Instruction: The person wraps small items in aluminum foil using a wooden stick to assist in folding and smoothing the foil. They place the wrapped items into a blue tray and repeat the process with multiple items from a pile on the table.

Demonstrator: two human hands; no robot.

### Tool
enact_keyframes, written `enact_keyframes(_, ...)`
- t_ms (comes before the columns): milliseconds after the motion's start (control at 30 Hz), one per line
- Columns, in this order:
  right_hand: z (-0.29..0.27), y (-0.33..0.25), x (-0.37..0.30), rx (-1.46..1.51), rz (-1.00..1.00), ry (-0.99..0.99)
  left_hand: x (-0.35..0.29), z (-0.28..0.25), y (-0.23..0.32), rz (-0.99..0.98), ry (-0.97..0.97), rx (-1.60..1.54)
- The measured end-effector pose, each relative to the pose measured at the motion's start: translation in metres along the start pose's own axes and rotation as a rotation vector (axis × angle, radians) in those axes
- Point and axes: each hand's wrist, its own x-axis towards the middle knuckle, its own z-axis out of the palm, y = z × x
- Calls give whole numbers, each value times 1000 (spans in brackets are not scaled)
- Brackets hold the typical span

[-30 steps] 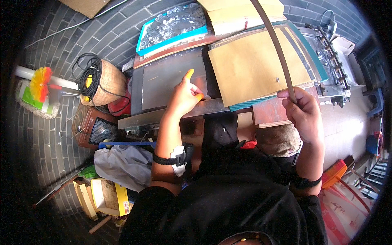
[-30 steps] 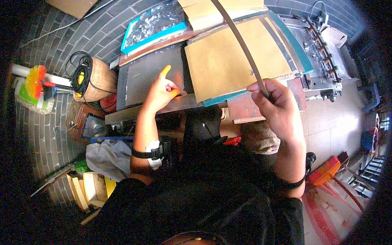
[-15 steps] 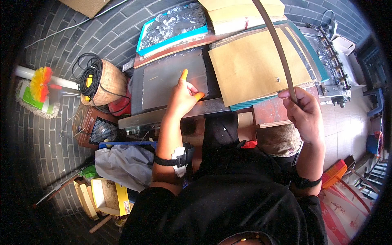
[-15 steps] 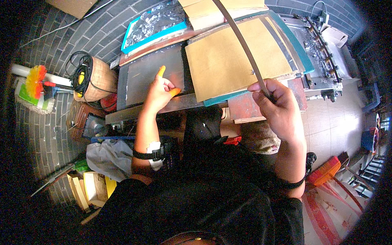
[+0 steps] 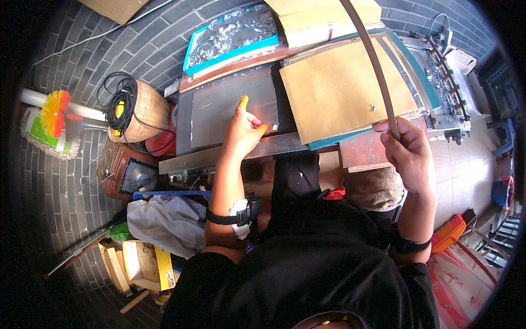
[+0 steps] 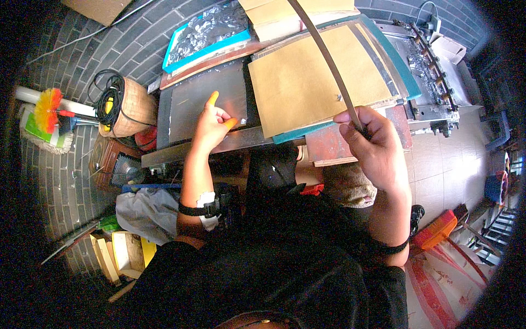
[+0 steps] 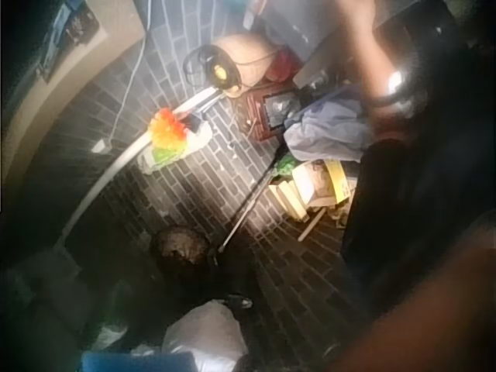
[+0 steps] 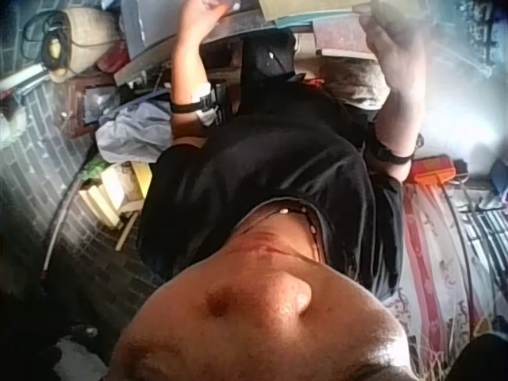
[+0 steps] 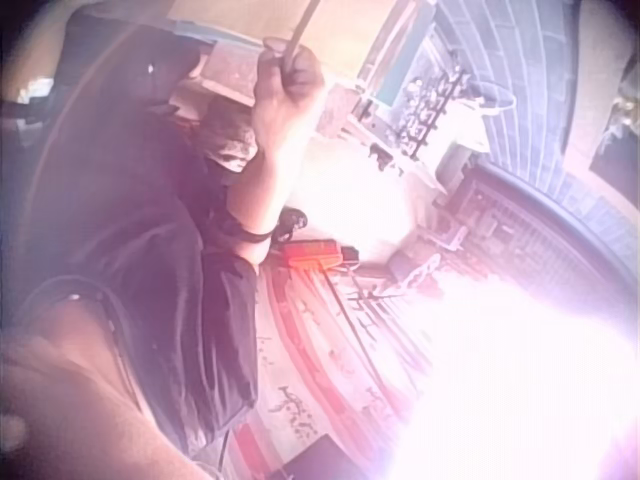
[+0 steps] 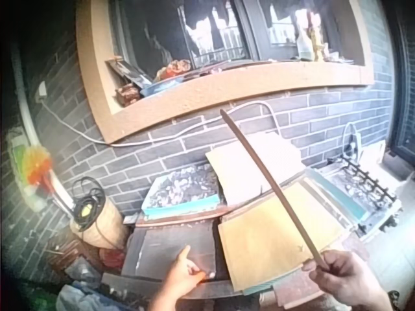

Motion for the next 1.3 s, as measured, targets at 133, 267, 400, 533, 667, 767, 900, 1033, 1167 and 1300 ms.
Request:
enact_keyframes(133, 0, 0, -1, -8, -9, 6, 1, -3, -7, 22, 33, -9)
enact_keyframes(267, -1, 0, -1, -15, -9, 12, 1, -1, -6, 13, 37, -87)
enact_keyframes(400, 0, -1, -1, -17, -8, -1, 2, 1, -14, 64, 21, 26)
enact_keyframes(533, -1, 0, -1, -21, -10, 0, 1, 0, -6, 26, 45, 70)
enact_keyframes(667, 0, -1, -1, -22, -15, 5, -5, 4, 2, 37, 57, 162)
enact_keyframes(767, 1, 0, -1, -32, -10, 10, -6, 6, 7, 28, 53, 164)
enact_keyframes(900, 0, -2, -2, -25, 1, 17, -6, 6, 6, 1, 61, 109)
enact_keyframes(1033, -2, 0, -1, -21, -23, 21, -1, 1, -4, 27, 117, 27)
enact_keyframes(1167, 1, -3, 0, 29, -24, 20, 5, -8, 14, -2, -271, -606)
enact_keyframes(1300, 2, -5, -2, 82, -9, 9, 14, 0, 24, -147, -531, -492)
